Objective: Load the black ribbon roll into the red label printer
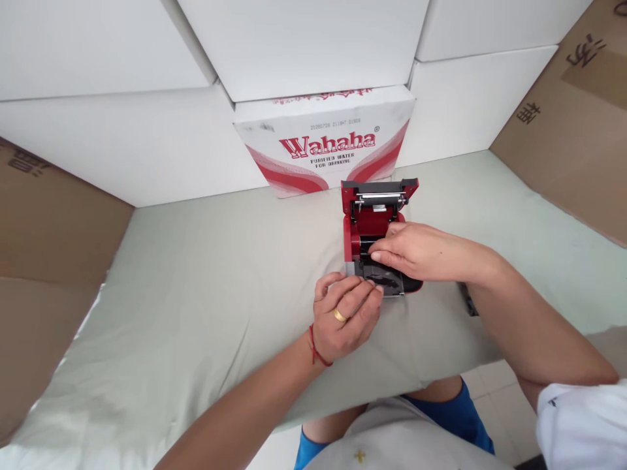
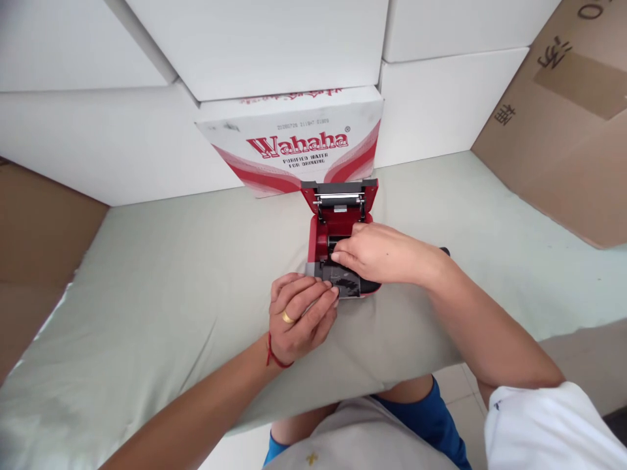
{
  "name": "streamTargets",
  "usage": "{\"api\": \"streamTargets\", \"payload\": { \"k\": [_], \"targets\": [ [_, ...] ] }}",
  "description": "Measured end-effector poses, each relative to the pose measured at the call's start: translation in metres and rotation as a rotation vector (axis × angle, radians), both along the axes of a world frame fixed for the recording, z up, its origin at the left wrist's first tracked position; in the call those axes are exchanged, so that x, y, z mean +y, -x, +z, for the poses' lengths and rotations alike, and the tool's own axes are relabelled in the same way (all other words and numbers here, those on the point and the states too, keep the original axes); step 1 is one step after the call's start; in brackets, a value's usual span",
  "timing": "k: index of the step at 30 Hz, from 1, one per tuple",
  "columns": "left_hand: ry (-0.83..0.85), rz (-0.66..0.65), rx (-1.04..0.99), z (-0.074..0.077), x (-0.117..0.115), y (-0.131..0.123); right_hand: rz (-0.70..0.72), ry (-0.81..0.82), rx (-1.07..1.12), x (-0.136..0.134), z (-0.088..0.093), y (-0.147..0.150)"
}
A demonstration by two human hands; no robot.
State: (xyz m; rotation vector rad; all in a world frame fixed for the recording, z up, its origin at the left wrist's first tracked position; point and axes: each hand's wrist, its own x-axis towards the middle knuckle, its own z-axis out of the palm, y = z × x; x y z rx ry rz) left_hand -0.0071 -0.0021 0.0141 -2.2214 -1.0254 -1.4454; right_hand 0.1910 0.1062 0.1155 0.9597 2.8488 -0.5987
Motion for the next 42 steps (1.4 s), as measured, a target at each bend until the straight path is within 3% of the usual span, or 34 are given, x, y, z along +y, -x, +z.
{"api": "streamTargets", "payload": {
  "k": [7,12,15,18,21,26,35,42],
  "targets": [
    [-0.01,0.025,-0.019,-0.007,-0.001,0.001,-0.127,-0.154,-0.062,-0.003,-0.005,0.012],
    [-0.02,0.075,-0.022,-0.006,-0.004,-0.001,-0.158,-0.121,-0.003,-0.005,-0.003,0.009],
    [0.018,0.084,-0.037,-0.003,-0.005,-0.001,-0.209,-0.108,0.274,-0.013,0.008,0.003],
    [0.038,0.085,-0.044,-0.003,-0.006,0.0,-0.392,-0.342,0.644,-0.016,0.02,-0.002],
    [0.026,0.081,-0.048,-0.005,-0.006,0.001,-0.484,-0.568,0.705,-0.003,0.02,-0.006],
    [-0.04,0.084,-0.054,-0.007,-0.004,0.001,-0.395,-0.542,0.519,0.014,-0.003,-0.013],
    [0.04,0.053,-0.034,-0.008,-0.006,0.003,-0.231,-0.485,0.522,-0.047,-0.02,-0.028],
    [0.027,-0.027,-0.067,-0.01,-0.004,0.003,-0.244,-0.552,0.462,-0.061,-0.034,-0.021]
  ]
}}
